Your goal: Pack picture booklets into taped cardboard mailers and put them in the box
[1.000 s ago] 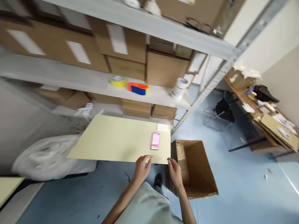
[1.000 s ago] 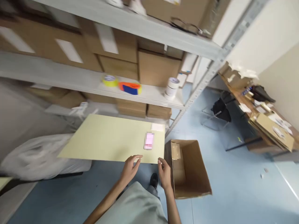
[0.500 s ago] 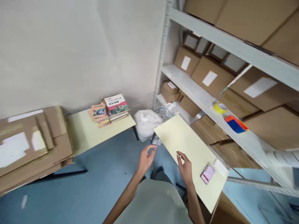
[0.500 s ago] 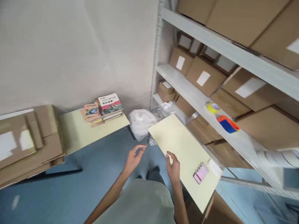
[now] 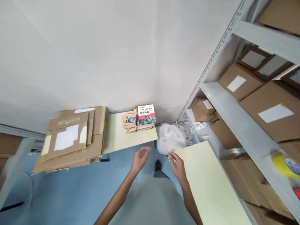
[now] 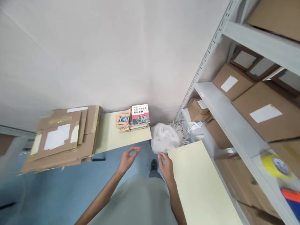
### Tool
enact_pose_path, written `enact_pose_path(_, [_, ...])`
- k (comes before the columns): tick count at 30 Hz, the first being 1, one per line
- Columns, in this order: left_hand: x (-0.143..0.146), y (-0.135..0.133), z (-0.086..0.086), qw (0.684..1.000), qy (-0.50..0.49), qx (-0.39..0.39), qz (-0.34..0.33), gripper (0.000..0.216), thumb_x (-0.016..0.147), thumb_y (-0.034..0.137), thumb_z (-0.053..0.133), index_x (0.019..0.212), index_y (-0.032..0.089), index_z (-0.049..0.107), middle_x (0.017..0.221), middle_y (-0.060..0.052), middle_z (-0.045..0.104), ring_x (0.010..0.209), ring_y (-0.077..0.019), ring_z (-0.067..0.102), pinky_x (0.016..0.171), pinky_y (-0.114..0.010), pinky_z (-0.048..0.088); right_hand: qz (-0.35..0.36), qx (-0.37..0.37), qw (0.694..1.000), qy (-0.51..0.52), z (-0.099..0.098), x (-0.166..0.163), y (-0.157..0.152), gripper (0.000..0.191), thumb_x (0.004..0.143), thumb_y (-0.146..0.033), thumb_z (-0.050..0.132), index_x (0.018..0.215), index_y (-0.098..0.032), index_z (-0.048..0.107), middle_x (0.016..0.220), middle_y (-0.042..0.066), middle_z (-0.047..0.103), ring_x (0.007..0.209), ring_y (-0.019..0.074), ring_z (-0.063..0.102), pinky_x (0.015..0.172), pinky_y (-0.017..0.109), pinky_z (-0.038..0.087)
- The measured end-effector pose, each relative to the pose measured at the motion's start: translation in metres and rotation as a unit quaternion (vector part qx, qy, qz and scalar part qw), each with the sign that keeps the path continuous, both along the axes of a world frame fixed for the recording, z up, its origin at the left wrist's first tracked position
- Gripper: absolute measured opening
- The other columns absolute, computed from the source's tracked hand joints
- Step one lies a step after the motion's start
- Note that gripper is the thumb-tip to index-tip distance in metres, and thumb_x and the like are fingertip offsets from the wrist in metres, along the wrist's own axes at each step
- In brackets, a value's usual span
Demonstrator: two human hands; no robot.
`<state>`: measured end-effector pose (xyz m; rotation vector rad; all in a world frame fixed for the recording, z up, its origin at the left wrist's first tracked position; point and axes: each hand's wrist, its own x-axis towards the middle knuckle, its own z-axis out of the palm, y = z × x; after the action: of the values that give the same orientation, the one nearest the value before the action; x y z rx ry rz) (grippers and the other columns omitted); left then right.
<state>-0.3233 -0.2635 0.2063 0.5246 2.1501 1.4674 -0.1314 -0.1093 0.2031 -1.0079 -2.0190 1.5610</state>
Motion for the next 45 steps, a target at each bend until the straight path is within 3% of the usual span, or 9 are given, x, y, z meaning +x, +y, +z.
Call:
enact_pose_path(8, [-0.082, 0.023, -0.016, 0.996, 0.019, -0.047, 0.08, 0.043, 0.094, 0.06, 0.06, 0.103, 0.022, 0.079, 0.119, -0.011, 0.083, 0.124, -0.0342, 0.073, 0.108, -0.048, 0.058, 0.106, -0.024, 0.994, -0.013, -0.007, -0.094, 0.054, 0.046, 0.1, -0.063, 0.062, 0.112, -0.023, 0.082, 0.118, 0.013, 0.083, 0.111, 0.0334, 0.079, 0.104, 0.048, 0.061])
enact_pose_path(14, [-0.147, 0.005, -0.05, 0.973, 0.176, -0.093, 0.116, 0.047, 0.097, 0.046, 0.059, 0.134, 0.019, 0.071, 0.144, -0.016, 0.072, 0.139, -0.0359, 0.064, 0.12, -0.055, 0.049, 0.173, -0.015, 0.985, -0.027, -0.002, -0.164, 0.062, 0.046, 0.102, -0.063, 0.058, 0.111, -0.024, 0.08, 0.117, 0.011, 0.083, 0.113, 0.03, 0.079, 0.106, 0.044, 0.06])
enact_pose_path(20, [-0.232, 0.009, -0.084, 0.954, 0.246, -0.166, 0.034, 0.056, 0.096, 0.034, 0.061, 0.149, 0.015, 0.059, 0.163, -0.02, 0.056, 0.153, -0.0396, 0.05, 0.126, -0.056, 0.043, 0.167, -0.007, 0.985, -0.03, 0.003, -0.214, 0.035, 0.044, 0.102, -0.06, 0.059, 0.113, -0.024, 0.08, 0.118, 0.011, 0.083, 0.114, 0.0286, 0.079, 0.107, 0.043, 0.06])
enact_pose_path(26, [-0.294, 0.027, -0.109, 0.93, 0.28, -0.222, -0.089, 0.077, 0.094, 0.039, 0.064, 0.162, 0.006, 0.046, 0.174, -0.027, 0.037, 0.164, -0.0468, 0.03, 0.128, -0.062, 0.035, 0.134, -0.003, 0.99, -0.046, 0.008, -0.247, -0.006, 0.044, 0.102, -0.059, 0.06, 0.115, -0.022, 0.08, 0.12, 0.012, 0.083, 0.116, 0.0305, 0.079, 0.107, 0.046, 0.061])
enact_pose_path(29, [-0.302, 0.023, -0.126, 0.909, 0.296, -0.234, -0.177, 0.087, 0.088, 0.037, 0.07, 0.165, 0.005, 0.044, 0.175, -0.029, 0.031, 0.165, -0.047, 0.026, 0.132, -0.062, 0.026, 0.121, 0.005, 0.991, -0.059, 0.01, -0.259, -0.025, 0.042, 0.101, -0.058, 0.061, 0.115, -0.023, 0.08, 0.12, 0.012, 0.083, 0.115, 0.0302, 0.079, 0.106, 0.045, 0.061])
enact_pose_path(32, [-0.298, 0.008, -0.142, 0.893, 0.313, -0.233, -0.224, 0.078, 0.089, 0.023, 0.063, 0.163, 0.005, 0.047, 0.175, -0.026, 0.032, 0.166, -0.0434, 0.026, 0.134, -0.06, 0.024, 0.11, 0.01, 0.991, -0.07, 0.008, -0.267, -0.043, 0.042, 0.101, -0.057, 0.062, 0.115, -0.023, 0.081, 0.12, 0.011, 0.083, 0.114, 0.0298, 0.079, 0.106, 0.045, 0.062])
enact_pose_path(38, [-0.282, -0.029, -0.156, 0.897, 0.339, -0.178, -0.221, 0.069, 0.092, 0.002, 0.04, 0.158, 0.012, 0.057, 0.171, -0.019, 0.046, 0.161, -0.0331, 0.042, 0.132, -0.054, 0.033, 0.114, 0.01, 0.987, -0.109, -0.001, -0.267, -0.072, 0.044, 0.101, -0.06, 0.061, 0.116, -0.024, 0.081, 0.118, 0.011, 0.084, 0.113, 0.0299, 0.08, 0.107, 0.046, 0.061])
enact_pose_path(45, [-0.255, -0.041, -0.146, 0.928, 0.304, -0.095, -0.194, 0.059, 0.102, 0.013, 0.04, 0.156, 0.02, 0.061, 0.161, -0.016, 0.058, 0.156, -0.0356, 0.049, 0.128, -0.06, 0.041, 0.094, 0.0, 0.989, -0.114, -0.003, -0.25, -0.081, 0.045, 0.1, -0.06, 0.061, 0.117, -0.023, 0.081, 0.119, 0.012, 0.083, 0.114, 0.0305, 0.08, 0.106, 0.047, 0.062])
